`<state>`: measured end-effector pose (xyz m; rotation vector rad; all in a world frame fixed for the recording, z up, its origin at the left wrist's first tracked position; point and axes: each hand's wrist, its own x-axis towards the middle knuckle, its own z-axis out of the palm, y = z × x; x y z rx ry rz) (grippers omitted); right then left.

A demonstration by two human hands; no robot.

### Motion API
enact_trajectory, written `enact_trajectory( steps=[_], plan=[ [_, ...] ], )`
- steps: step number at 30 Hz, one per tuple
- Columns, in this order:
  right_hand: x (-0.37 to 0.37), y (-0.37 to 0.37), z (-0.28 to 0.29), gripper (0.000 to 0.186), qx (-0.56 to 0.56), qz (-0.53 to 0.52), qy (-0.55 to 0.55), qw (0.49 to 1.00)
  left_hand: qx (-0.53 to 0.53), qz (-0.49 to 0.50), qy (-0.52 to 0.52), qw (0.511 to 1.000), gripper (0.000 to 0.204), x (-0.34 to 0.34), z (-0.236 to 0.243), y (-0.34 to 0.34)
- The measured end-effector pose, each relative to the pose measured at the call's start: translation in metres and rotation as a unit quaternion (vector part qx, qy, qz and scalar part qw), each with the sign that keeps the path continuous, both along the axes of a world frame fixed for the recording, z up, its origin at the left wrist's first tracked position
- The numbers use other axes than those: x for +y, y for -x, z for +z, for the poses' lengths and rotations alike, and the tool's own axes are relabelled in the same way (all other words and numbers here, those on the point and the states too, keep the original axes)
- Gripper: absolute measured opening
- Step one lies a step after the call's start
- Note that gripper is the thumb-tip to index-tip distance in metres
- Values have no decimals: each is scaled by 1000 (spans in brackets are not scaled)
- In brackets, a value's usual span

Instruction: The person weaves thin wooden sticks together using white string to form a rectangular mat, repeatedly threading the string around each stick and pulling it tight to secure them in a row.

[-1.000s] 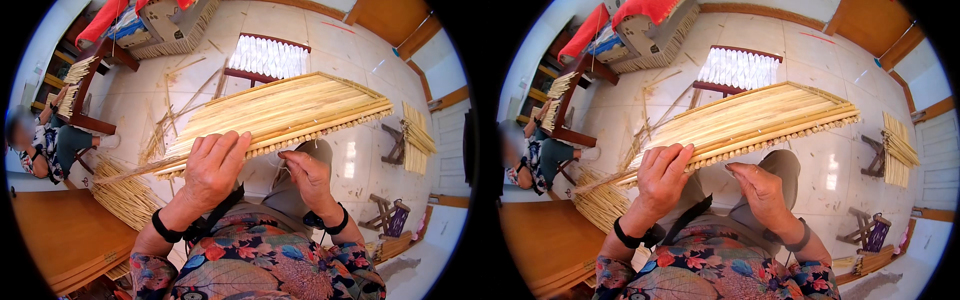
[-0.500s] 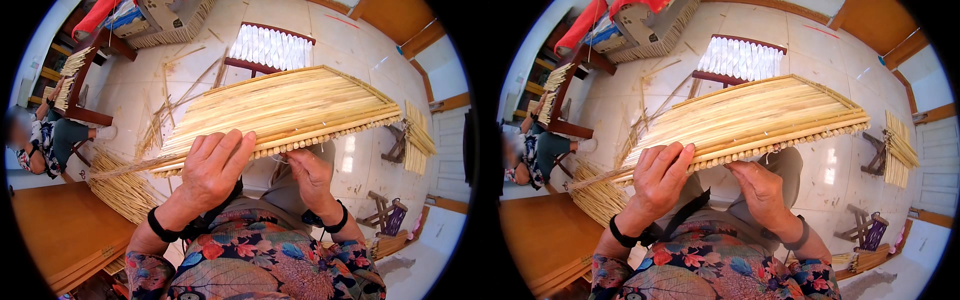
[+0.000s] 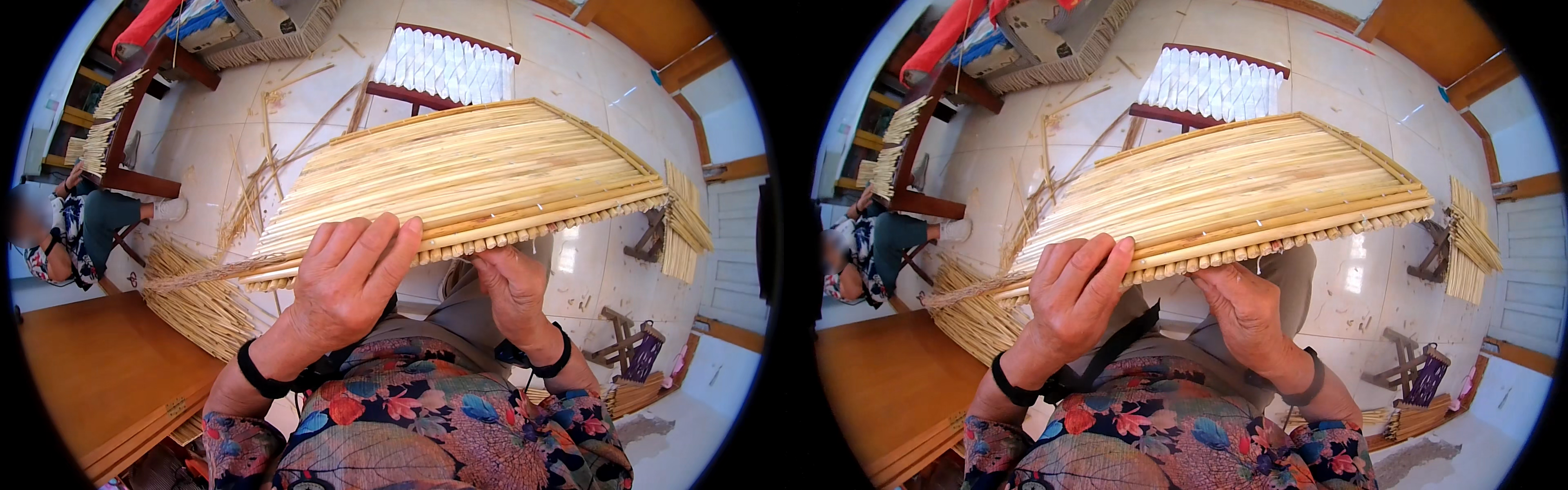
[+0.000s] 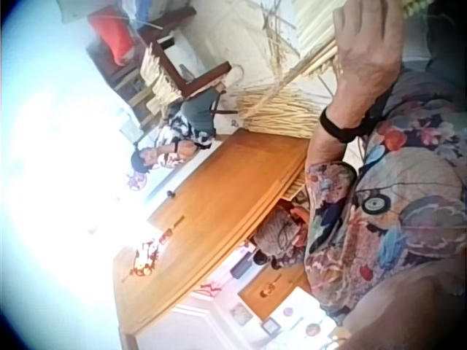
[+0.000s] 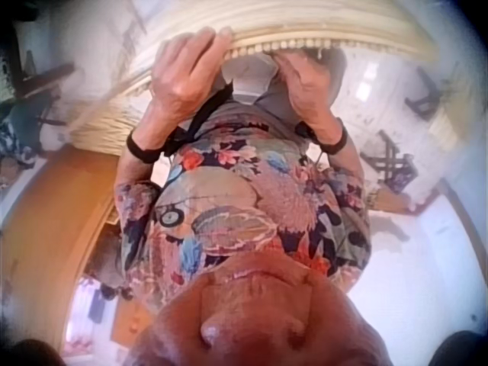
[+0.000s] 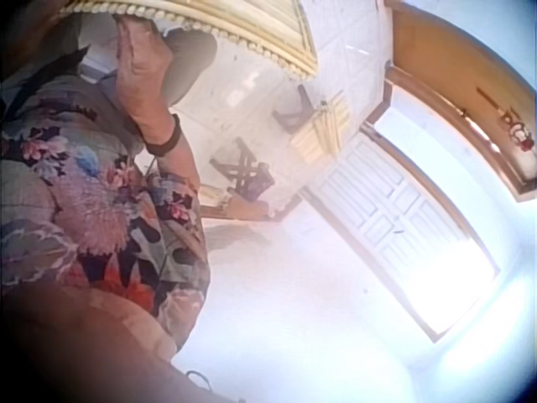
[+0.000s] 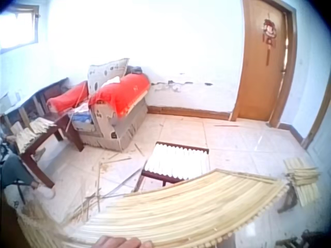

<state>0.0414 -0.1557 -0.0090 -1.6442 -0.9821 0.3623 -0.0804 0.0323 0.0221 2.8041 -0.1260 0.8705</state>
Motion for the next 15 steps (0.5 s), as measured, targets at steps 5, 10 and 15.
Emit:
enact_trajectory(
  steps=[5, 10, 15],
  plan=[
    [1, 0, -3, 24, 0, 2, -7, 1000, -13, -6, -14, 1000, 42, 1, -2, 0],
    [1, -1, -2, 21, -1, 2, 15, 1000, -11, -7, -16, 1000, 42, 3, -1, 1],
    [7, -2, 0, 12, -61, -4, 25, 998, -9, -19, -15, 1000, 42, 2, -3, 2]
  ],
)
